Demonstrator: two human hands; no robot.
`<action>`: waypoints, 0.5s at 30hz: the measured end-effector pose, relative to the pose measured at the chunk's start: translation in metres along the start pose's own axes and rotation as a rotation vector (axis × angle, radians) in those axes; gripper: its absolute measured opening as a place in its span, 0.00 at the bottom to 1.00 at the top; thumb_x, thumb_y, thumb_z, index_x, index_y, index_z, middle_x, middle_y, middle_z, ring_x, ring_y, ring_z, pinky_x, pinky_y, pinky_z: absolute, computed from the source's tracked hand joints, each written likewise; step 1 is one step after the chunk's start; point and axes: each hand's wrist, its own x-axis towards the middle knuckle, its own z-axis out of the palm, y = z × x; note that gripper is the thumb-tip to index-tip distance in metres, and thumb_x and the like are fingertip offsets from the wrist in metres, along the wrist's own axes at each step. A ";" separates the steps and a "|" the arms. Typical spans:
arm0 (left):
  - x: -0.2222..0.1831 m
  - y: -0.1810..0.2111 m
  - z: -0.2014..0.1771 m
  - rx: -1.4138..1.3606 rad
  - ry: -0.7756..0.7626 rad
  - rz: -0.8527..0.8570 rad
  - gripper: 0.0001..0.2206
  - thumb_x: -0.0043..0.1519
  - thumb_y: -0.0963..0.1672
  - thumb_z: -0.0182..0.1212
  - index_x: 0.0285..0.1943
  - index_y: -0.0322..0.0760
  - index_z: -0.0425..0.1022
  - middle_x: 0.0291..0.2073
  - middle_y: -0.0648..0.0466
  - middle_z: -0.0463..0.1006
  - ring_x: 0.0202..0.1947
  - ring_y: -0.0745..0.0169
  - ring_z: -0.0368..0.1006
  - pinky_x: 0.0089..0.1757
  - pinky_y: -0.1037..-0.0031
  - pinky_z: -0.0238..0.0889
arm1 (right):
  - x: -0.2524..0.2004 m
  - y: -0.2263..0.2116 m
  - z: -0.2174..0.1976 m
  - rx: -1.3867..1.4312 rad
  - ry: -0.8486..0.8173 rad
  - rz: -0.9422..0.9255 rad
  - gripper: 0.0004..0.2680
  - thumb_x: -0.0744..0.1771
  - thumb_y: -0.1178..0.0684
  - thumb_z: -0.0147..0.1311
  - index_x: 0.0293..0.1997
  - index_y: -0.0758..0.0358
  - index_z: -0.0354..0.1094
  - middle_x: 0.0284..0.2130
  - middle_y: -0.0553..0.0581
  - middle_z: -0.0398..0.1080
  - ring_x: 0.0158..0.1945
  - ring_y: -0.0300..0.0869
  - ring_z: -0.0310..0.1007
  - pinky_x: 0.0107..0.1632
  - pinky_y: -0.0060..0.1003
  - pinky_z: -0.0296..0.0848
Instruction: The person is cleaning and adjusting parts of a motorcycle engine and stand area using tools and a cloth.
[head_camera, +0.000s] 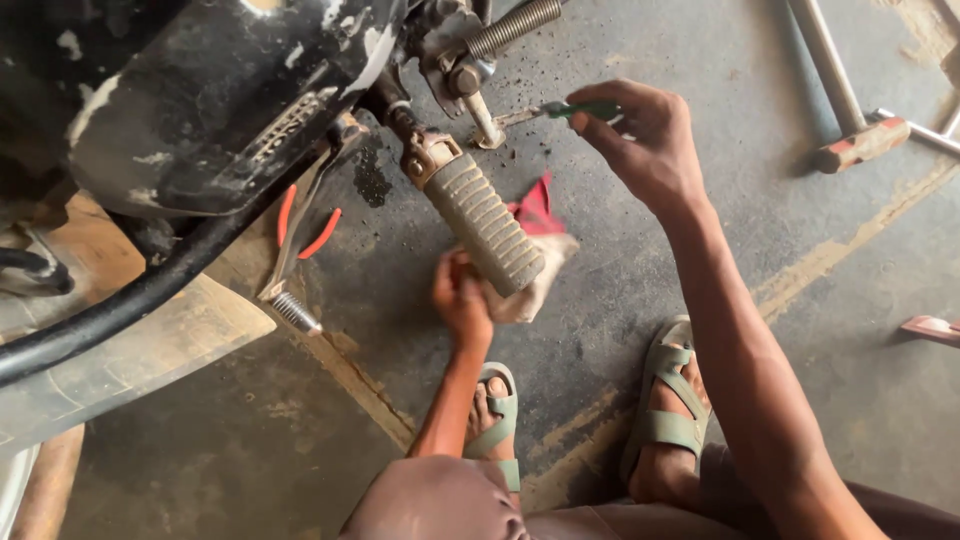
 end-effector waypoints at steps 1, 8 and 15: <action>-0.001 0.003 -0.006 -0.219 0.091 -0.148 0.11 0.72 0.45 0.54 0.58 0.33 0.72 0.50 0.52 0.76 0.51 0.60 0.72 0.54 0.64 0.67 | 0.000 -0.003 0.000 0.123 -0.041 0.035 0.08 0.69 0.52 0.64 0.52 0.61 0.76 0.42 0.54 0.80 0.41 0.35 0.79 0.42 0.30 0.76; 0.040 0.088 -0.006 -0.909 0.063 -0.444 0.16 0.71 0.49 0.47 0.62 0.39 0.69 0.55 0.55 0.74 0.58 0.63 0.69 0.60 0.64 0.62 | -0.010 0.010 0.022 0.149 -0.120 0.090 0.10 0.68 0.51 0.61 0.52 0.61 0.75 0.47 0.57 0.79 0.42 0.38 0.81 0.44 0.34 0.82; 0.060 0.098 0.025 -0.765 0.074 -0.328 0.15 0.70 0.45 0.54 0.65 0.42 0.67 0.57 0.58 0.73 0.60 0.66 0.68 0.63 0.63 0.61 | -0.032 0.024 0.063 0.138 -0.102 0.190 0.09 0.68 0.55 0.57 0.52 0.63 0.75 0.46 0.61 0.79 0.43 0.42 0.82 0.46 0.37 0.81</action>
